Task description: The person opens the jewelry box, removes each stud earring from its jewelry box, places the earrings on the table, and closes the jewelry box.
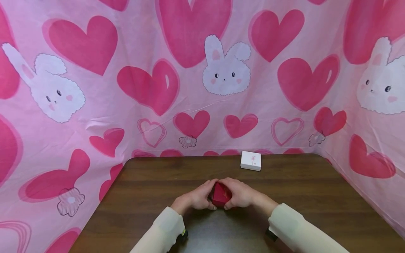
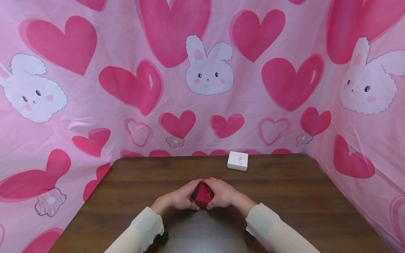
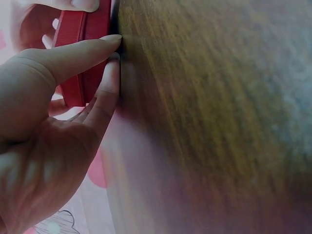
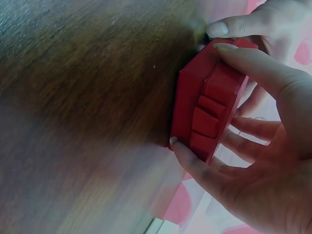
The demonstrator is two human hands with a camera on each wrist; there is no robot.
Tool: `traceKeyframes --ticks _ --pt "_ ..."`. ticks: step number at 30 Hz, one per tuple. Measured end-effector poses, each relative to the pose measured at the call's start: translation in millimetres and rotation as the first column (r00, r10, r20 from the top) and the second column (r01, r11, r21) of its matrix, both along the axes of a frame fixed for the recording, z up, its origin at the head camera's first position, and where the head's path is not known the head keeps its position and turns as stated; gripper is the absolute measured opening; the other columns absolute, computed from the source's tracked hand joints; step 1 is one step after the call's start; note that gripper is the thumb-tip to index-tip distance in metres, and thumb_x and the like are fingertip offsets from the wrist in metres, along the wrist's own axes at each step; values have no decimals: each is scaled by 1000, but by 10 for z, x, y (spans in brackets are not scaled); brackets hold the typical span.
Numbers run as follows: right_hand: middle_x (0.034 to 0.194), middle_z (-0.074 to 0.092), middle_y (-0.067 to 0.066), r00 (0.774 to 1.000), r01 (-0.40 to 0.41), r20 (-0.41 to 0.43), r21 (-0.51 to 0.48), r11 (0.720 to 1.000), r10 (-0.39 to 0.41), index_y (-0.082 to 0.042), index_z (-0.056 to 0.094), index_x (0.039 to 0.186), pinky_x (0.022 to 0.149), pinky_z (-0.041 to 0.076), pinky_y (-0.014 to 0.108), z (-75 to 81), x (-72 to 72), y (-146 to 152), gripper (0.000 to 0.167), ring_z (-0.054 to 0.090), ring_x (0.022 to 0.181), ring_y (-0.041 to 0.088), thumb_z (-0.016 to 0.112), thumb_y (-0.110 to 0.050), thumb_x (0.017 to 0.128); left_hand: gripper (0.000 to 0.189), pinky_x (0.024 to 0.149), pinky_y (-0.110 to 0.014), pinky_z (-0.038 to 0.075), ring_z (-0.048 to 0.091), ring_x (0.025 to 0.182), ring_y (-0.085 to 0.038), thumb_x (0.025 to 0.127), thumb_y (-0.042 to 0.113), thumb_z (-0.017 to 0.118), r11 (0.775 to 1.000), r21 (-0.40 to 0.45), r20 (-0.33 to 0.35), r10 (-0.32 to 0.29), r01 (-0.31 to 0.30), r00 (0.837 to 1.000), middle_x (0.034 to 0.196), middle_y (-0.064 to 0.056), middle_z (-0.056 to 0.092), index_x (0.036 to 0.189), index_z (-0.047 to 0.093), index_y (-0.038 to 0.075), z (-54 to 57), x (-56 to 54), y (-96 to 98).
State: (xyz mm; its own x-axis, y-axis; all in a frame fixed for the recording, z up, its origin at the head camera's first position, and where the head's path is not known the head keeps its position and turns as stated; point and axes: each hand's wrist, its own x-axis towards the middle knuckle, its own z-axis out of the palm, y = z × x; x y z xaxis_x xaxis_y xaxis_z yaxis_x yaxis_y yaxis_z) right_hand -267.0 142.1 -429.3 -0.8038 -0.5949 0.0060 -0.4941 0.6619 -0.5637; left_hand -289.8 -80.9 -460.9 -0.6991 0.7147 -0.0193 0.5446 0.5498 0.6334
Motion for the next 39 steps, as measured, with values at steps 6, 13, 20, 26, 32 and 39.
traceKeyframes --ticks 6,13,20,26,32,39 --pt "126 59 5 1000 23 -14 32 999 -23 -8 53 141 87 53 49 7 21 -15 86 54 109 24 94 -20 67 99 110 -36 42 50 118 -14 77 14 90 998 -33 21 49 -48 999 131 -1 50 155 30 11 63 44 38" --pt "125 59 5 999 33 1 22 999 -33 -7 52 142 88 54 50 18 32 -5 87 54 110 25 95 -20 67 99 111 -37 42 50 120 -13 76 14 91 998 -23 48 62 -61 997 133 1 50 155 31 12 62 45 33" --pt "126 58 5 999 37 21 15 999 -37 -7 52 141 89 54 49 38 21 1 87 54 111 24 95 -20 67 92 109 -37 44 51 118 -12 77 13 90 997 -12 73 72 -71 995 130 3 51 152 36 12 53 29 13" --pt "125 59 4 999 39 31 0 999 -39 -8 52 141 88 55 48 33 36 7 86 54 111 24 95 -20 67 89 107 -36 45 51 116 -12 76 14 91 996 -20 70 84 -83 994 129 3 52 148 40 11 47 38 18" --pt "126 58 4 999 25 22 -20 999 -25 -6 52 141 87 55 47 18 38 24 87 54 112 24 94 -20 67 88 106 -36 46 52 116 -12 75 15 92 996 -23 69 91 -90 993 127 4 53 147 41 12 50 43 18" --pt "127 58 6 1000 5 22 -42 999 -4 -5 51 141 87 55 47 10 27 49 86 54 112 25 93 -20 67 87 105 -35 46 52 114 -11 75 14 92 996 -22 73 92 -91 993 126 5 52 146 42 12 50 42 18"
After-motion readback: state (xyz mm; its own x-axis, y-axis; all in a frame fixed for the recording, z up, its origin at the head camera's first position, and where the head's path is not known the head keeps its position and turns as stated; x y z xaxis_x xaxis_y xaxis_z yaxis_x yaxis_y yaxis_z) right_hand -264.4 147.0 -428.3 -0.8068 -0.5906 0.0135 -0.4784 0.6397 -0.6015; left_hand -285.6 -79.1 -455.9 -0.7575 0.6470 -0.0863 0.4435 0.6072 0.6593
